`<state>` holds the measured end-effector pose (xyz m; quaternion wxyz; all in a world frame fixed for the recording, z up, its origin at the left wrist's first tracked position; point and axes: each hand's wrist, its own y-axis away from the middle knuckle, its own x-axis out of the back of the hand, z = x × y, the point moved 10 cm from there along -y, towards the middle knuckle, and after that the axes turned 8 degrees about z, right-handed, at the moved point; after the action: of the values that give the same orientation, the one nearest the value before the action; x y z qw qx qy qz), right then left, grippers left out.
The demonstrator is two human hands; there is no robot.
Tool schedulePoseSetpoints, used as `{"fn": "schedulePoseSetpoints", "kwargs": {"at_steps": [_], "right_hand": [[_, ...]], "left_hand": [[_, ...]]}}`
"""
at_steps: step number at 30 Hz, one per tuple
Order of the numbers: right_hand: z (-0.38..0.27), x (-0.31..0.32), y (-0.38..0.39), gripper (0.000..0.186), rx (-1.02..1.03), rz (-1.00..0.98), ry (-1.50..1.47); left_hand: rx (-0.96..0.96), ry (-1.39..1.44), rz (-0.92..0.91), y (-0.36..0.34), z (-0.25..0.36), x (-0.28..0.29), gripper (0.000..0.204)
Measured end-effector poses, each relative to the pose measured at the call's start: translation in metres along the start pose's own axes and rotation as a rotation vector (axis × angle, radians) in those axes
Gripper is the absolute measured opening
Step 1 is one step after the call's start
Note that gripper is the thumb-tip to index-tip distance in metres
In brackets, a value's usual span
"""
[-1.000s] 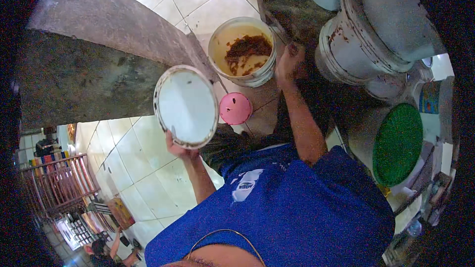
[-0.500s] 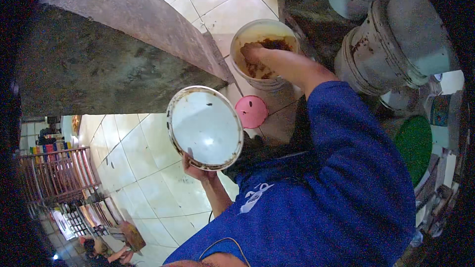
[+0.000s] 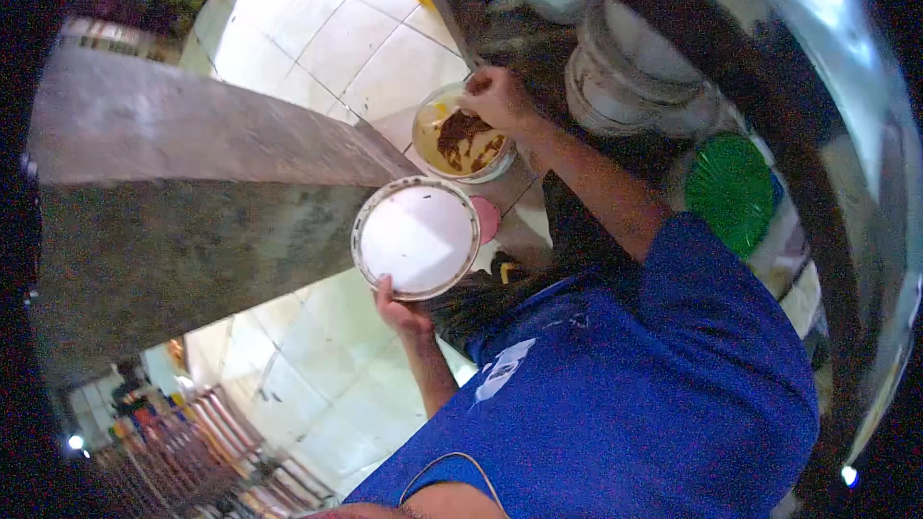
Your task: Rolling out dough balls and applying filling to make bread rolls.
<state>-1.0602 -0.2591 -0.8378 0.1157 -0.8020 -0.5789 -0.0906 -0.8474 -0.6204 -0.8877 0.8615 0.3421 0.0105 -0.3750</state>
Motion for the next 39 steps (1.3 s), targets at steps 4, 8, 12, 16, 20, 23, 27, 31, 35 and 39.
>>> {"fn": "schedulePoseSetpoints", "kwargs": {"at_steps": [4,8,12,16,20,23,27,31,35,39], "right_hand": [[-0.132,0.112,0.085,0.013,-0.589,0.176,-0.684],[-0.283,0.216,0.190,0.017,-0.830,-0.027,-0.355],[-0.397,0.330,0.312,0.016,-0.963,0.291,-0.564],[-0.492,0.461,0.399,0.016,-0.983,0.726,-0.739],[-0.492,0.574,0.516,0.015,-0.918,1.018,-0.821],[-0.481,0.669,0.617,0.011,-0.851,1.271,-0.810],[-0.481,0.847,0.766,0.014,-0.690,1.558,-0.350],[-0.468,1.052,0.881,0.017,-0.631,1.607,0.523],[-0.422,1.202,0.888,0.019,-0.545,1.382,0.788],[-0.374,1.298,0.860,0.023,-0.605,1.118,0.693]], "left_hand": [[-0.078,-0.218,-0.058,0.129,0.142,-0.092,0.048],[-0.051,-0.278,-0.236,0.274,0.273,-0.194,0.048],[0.053,-0.256,-0.487,0.406,0.354,-0.290,0.046],[0.302,-0.328,-0.756,0.523,0.308,-0.398,0.046],[0.461,-0.358,-0.903,0.617,0.215,-0.464,0.047],[0.360,-0.368,-0.937,0.652,0.143,-0.492,0.048],[0.287,-0.521,-1.025,0.735,0.074,-0.496,0.043],[-0.920,-0.665,-0.812,0.800,0.075,-0.461,0.038],[-0.577,-0.784,-0.790,0.875,-0.027,-0.378,0.028],[-0.303,-0.946,-0.704,0.987,-0.099,-0.274,0.012]]}}
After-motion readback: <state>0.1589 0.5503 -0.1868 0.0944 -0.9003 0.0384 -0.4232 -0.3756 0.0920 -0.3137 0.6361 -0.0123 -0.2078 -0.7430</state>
